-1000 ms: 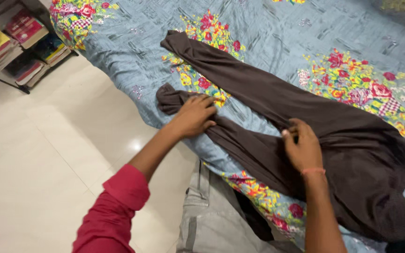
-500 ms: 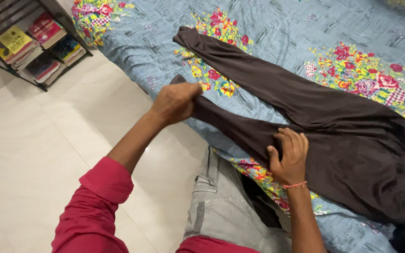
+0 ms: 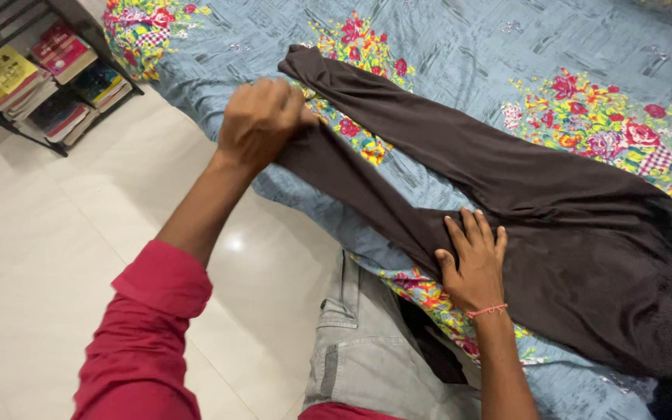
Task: The person folds several pairs of trousers by hand on a bed and places them into a stack.
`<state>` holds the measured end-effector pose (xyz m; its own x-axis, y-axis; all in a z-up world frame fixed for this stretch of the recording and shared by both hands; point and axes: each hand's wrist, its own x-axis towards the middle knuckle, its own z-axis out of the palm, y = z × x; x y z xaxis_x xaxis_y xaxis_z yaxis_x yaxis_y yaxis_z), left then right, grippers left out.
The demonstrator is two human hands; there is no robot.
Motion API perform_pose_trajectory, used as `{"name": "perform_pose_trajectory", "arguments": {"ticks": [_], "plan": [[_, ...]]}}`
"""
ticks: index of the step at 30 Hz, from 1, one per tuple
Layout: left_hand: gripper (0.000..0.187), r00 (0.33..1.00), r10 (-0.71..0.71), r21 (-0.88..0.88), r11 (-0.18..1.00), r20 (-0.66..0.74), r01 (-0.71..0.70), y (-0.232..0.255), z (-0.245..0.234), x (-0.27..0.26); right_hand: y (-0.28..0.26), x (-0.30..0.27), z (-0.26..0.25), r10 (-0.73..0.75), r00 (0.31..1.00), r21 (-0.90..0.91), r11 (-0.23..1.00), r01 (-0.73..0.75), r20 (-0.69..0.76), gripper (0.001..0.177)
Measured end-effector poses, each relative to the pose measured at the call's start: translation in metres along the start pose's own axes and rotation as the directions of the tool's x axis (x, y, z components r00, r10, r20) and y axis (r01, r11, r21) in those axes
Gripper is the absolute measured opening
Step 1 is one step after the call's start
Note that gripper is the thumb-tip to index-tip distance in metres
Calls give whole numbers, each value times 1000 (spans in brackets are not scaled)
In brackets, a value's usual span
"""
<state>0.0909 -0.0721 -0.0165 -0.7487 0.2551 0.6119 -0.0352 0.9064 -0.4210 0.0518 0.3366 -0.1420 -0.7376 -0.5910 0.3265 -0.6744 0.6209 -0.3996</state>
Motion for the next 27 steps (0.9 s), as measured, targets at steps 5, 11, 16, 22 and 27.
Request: {"name": "perform_pose_trajectory", "arguments": {"ticks": [5, 11, 16, 22, 27], "plan": [[17, 980, -186, -55, 980, 68, 190, 27, 43, -16, 0, -2, 3, 36, 999, 1, 999, -36, -24, 56], [42, 781, -565, -295, 723, 265, 624, 59, 89, -69, -3, -1, -2, 3, 996, 51, 999, 2, -92, 54], [41, 746, -551, -131, 765, 374, 631, 47, 107, -72, -18, 4, -13, -53, 991, 67, 996, 61, -123, 36], [30, 671, -516, 88, 822, 532, 562, 21, 112, -66, -20, -1, -17, -105, 954, 105, 985, 140, -282, 10], [29, 794, -475, 82, 872, 379, 483, 25, 63, -77, -28, -2, -24, -125, 935, 173, 966, 190, -332, 7]]}}
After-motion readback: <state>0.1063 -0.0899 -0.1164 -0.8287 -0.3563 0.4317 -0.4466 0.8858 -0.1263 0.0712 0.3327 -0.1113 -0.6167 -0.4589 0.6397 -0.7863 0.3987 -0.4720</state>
